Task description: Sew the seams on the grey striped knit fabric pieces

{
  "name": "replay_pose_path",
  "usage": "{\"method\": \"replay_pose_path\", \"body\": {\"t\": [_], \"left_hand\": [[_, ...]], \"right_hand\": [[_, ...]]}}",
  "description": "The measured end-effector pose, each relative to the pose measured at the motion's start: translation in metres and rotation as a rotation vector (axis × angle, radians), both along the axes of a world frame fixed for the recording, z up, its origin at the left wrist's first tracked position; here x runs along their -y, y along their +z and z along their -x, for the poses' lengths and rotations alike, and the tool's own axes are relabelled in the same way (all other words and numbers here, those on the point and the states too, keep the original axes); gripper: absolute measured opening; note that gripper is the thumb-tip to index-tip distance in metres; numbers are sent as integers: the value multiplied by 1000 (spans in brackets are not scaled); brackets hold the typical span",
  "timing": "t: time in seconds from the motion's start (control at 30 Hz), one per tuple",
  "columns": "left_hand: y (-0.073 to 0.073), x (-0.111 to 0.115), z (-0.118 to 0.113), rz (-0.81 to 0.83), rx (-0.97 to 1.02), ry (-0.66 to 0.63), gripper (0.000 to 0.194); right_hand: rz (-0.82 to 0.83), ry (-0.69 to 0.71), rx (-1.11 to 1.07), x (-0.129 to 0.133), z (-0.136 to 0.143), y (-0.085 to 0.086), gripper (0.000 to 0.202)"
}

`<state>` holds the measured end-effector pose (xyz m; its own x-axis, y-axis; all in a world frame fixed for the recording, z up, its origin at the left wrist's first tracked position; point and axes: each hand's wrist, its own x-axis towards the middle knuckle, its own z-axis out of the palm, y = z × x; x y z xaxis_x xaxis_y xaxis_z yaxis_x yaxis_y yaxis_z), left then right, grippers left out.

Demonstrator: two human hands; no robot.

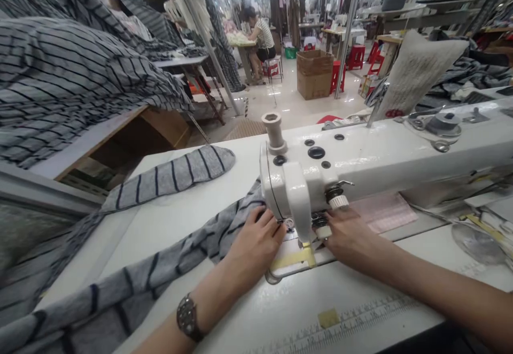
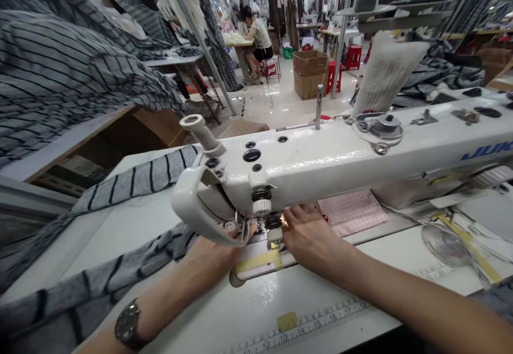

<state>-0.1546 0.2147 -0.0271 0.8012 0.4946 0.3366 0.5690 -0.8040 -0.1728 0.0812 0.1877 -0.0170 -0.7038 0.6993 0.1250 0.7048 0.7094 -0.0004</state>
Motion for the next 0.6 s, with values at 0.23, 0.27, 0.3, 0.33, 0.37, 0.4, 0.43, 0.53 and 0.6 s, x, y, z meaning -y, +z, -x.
{"method": "replay_pose_path", "body": {"t": [0.23,0.27,0.3,0.33,0.37,0.4,0.43,0.53,0.6], "left_hand": [[-15,15,-4,19,176,5,29],[-16,16,-4,26,197,13,30],[-18,16,-4,27,214,19,30],[-19,16,-4,25,224,22,31],[-19,15,-4,16,232,23,31],[-19,15,-5,7,233,27,31],[-19,15,-5,-2,233,31,30],[-21,14,-5,3,222,58,29],[-23,14,-5,41,203,88,28]], "right_hand": [[-118,-19,0,3,0,-28,22],[-115,-21,-8,3,0,-30,22],[-110,-26,-15,4,0,-31,23],[-101,-35,-19,5,0,-32,24],[-89,-48,-20,6,1,-34,25],[-75,-63,-22,7,2,-37,26],[-59,-79,-22,8,3,-40,27],[-45,-113,-29,10,5,-51,28],[-63,-119,-29,11,5,-59,28]]}}
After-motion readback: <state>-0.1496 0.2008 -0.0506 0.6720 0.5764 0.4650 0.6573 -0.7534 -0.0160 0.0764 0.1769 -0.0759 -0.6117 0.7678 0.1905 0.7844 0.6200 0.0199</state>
